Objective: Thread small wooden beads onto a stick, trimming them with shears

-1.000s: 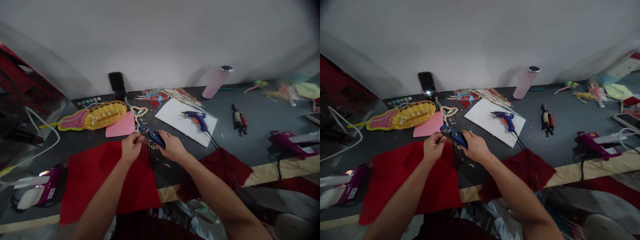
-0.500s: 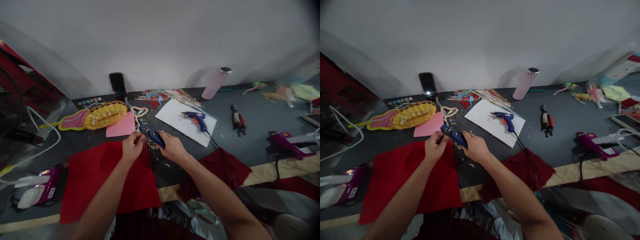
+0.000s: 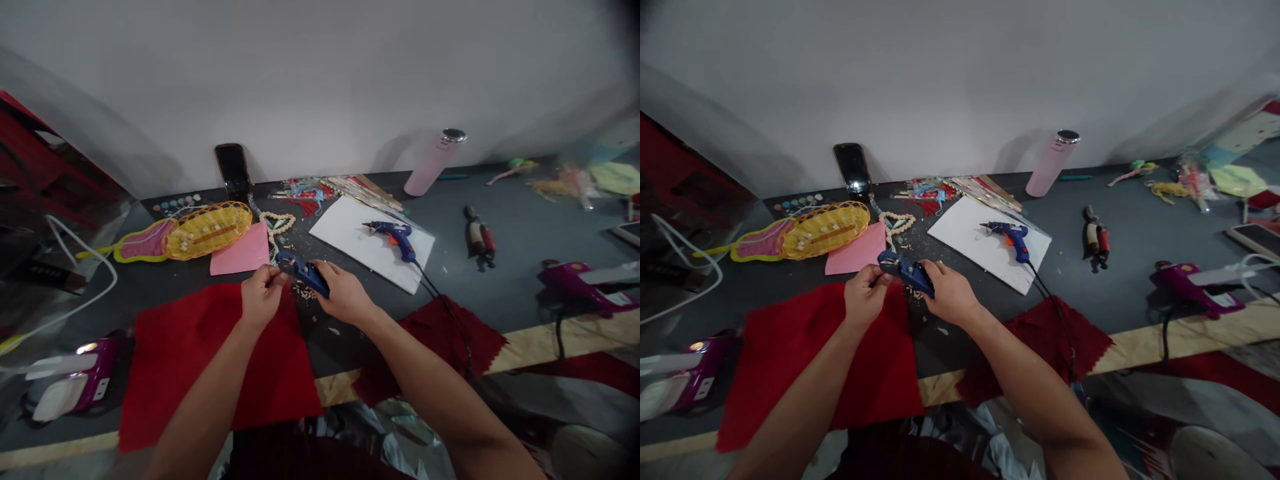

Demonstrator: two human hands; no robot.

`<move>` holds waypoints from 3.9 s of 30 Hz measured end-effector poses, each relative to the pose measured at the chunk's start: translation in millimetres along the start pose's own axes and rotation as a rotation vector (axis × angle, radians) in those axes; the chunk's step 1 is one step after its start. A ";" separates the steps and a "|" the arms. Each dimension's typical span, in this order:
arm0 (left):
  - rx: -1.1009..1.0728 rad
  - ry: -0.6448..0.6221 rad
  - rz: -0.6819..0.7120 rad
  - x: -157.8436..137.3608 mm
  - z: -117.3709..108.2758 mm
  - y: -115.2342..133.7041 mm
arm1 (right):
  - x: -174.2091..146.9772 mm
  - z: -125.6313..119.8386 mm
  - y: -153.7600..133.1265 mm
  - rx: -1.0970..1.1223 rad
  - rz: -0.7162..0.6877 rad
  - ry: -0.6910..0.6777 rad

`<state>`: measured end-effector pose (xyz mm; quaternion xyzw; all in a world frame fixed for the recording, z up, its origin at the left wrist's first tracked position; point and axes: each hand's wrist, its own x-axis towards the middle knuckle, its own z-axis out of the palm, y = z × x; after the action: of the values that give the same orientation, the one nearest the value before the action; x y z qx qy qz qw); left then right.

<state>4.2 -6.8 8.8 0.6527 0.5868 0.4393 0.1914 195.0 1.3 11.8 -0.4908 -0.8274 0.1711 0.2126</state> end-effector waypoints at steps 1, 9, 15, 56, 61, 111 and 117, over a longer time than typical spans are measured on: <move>-0.027 -0.020 0.004 0.0 -0.4 0.7 | 0.0 -0.2 0.1 0.003 -0.008 0.002; -0.122 -0.038 0.005 1.2 -1.0 1.7 | 0.3 -1.7 0.3 -0.010 -0.017 -0.021; -0.089 -0.037 0.008 1.1 -2.0 2.2 | -0.3 -4.1 -2.1 -0.034 0.013 -0.060; 0.028 0.013 0.059 -0.9 -0.6 1.1 | -2.3 -2.1 -5.0 -0.049 0.014 -0.047; 0.021 0.027 0.055 -1.0 1.7 3.0 | -2.0 1.7 -3.6 -0.045 0.031 -0.026; 0.039 0.013 0.120 1.9 -3.6 -0.7 | 0.7 -0.4 0.0 0.055 -0.036 -0.006; -0.009 -0.006 0.122 2.3 -4.7 0.4 | 0.0 -1.3 -0.9 0.075 -0.047 -0.006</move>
<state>0.5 -6.0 12.4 0.6879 0.5435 0.4505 0.1689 195.0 1.1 13.4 -0.4624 -0.8323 0.1986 0.2323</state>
